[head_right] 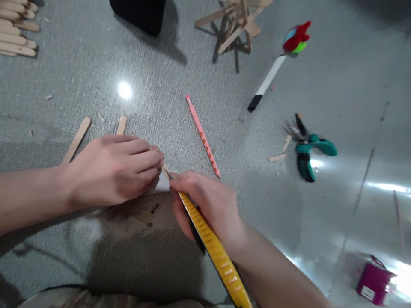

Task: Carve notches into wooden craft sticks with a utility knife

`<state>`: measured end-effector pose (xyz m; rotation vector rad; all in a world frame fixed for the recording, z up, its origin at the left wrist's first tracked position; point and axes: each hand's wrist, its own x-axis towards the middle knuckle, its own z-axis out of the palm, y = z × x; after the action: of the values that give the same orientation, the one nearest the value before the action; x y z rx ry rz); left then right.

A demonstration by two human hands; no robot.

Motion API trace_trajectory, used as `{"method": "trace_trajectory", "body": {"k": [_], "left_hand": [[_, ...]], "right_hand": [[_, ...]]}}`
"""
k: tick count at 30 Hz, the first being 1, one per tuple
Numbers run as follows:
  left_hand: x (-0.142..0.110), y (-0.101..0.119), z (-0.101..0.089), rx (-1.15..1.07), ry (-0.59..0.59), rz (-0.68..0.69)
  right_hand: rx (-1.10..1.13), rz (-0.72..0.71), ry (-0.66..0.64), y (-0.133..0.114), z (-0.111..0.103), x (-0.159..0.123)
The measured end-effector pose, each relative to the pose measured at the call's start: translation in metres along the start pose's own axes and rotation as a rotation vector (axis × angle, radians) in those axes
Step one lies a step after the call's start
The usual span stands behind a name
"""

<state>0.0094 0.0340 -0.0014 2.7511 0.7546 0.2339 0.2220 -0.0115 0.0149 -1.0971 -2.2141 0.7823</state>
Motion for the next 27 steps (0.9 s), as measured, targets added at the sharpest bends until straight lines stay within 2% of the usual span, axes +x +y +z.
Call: {"method": "trace_trajectory", "body": {"k": [7, 14, 19, 21, 25, 27], "left_hand": [[-0.001, 0.003, 0.003, -0.024, 0.095, -0.02], [-0.003, 0.007, 0.006, -0.041, 0.162, -0.069], [-0.006, 0.007, 0.008, 0.093, 0.213, 0.002], [-0.008, 0.008, 0.008, 0.122, 0.226, 0.035], [-0.015, 0.012, 0.005, -0.072, 0.21, -0.009], [-0.019, 0.011, 0.002, -0.195, 0.148, -0.032]], "right_hand": [[-0.019, 0.021, 0.026, 0.001, 0.004, -0.005], [0.043, -0.001, 0.182, 0.015, 0.001, -0.032], [0.144, 0.06, 0.302, 0.026, 0.009, -0.035], [0.156, 0.087, 0.313, 0.025, 0.01, -0.033], [0.212, 0.145, 0.315, 0.021, 0.008, -0.033], [0.2, 0.152, 0.316, 0.019, 0.007, -0.033]]}}
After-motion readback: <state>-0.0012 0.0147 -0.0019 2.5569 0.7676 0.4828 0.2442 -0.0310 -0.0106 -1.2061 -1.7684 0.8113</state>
